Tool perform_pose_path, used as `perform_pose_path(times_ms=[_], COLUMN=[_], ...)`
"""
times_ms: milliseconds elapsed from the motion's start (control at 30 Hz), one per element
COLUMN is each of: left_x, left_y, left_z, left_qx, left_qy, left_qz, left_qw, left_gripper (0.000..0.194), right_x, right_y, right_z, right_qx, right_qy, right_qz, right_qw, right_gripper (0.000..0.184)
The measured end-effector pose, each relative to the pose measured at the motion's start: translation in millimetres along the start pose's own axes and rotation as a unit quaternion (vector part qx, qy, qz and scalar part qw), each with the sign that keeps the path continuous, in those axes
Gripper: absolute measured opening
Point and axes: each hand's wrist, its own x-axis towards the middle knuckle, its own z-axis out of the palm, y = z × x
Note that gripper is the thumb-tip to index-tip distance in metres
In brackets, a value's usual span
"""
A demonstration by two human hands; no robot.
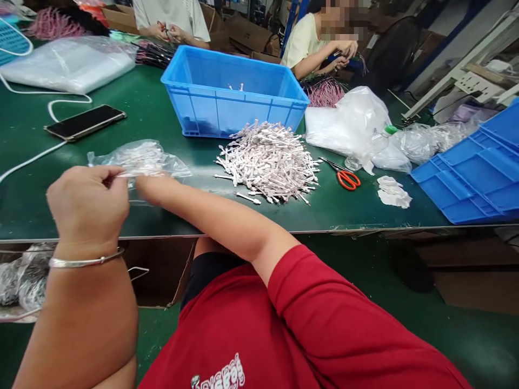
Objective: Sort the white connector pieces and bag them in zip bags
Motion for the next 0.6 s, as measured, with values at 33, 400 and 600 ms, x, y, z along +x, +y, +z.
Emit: perform_pose_path(times_ms=[33, 400, 600], left_x=[0, -60, -98], left_y=[-1, 46, 93], left_z=[0.6, 4.4, 41.2], left_qx=[0.008, -0.104, -0.146], left_qy=[-0.014, -0.09, -0.147], left_qz=[-0.005, 0.136, 0.276], left_qw=[1.0, 0.981, 0.939], left_gripper=[0.046, 0.042, 0.031], right_x=[-22, -201, -245], right_y=[-5, 60, 91], right_z=[-6, -58, -56], right_qx=[-0.034, -0.261, -0.208], right_qy=[-0.053, 0.018, 0.053], right_qz=[-0.005, 0.108, 0.002], right_qw=[0.998, 0.959, 0.977], right_gripper=[0.016, 0.028, 0.031])
